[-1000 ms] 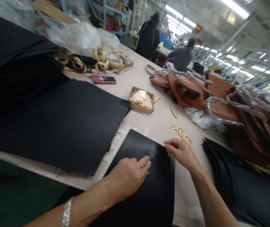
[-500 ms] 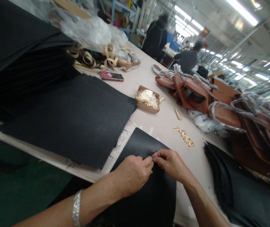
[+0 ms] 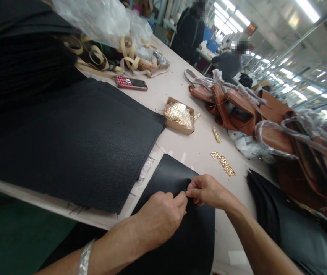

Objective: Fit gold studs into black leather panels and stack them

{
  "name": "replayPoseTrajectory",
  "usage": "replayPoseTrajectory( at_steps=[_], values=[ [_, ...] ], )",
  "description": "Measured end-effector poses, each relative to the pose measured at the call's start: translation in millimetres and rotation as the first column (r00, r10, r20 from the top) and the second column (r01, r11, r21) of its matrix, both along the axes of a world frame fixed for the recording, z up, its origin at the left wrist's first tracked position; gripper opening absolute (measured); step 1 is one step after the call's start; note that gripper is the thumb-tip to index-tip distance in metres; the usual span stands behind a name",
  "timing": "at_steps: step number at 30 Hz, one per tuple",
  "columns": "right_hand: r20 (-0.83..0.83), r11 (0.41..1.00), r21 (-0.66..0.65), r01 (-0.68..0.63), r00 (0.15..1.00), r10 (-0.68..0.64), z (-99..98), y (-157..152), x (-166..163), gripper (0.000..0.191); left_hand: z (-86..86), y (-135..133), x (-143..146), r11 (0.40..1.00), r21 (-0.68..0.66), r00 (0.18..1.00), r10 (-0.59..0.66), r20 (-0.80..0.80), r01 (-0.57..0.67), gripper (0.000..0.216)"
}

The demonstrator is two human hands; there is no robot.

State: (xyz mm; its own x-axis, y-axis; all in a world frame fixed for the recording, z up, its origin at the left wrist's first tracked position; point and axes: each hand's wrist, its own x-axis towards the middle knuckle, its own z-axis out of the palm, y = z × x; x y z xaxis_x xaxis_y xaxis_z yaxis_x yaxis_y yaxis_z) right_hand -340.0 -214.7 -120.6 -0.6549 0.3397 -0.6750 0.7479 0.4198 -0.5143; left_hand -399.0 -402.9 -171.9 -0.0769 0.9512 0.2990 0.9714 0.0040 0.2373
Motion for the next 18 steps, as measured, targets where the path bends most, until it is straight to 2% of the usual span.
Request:
replayPoseTrajectory(
  at_steps=[7, 10, 14, 18],
  values=[
    [0.078, 0.999, -0.004, -0.038, 0.996, 0.038, -4.4, 9, -9, 0.013, 1.6, 4, -3, 0.999, -0.050, 0.997, 0.010, 0.070, -0.006, 0.019],
    [0.081, 0.992, 0.083, -0.096, 0.993, 0.089, -1.8, 8, -17, 0.014, 5.3, 5, -5, 0.998, -0.061, 0.996, 0.000, 0.085, 0.005, 0.020],
    [0.002, 0.968, 0.233, -0.095, 0.995, 0.097, 10.1, 0, -19, 0.022, 8.6, 5, -7, 0.997, -0.079, 0.997, 0.013, 0.071, -0.007, 0.029],
    [-0.147, 0.923, 0.384, -0.009, 0.987, 0.071, 10.0, -5, 3, 0.038, 2.3, 8, -12, 0.999, 0.036, 0.998, -0.037, -0.051, 0.039, 0.041]
  ],
)
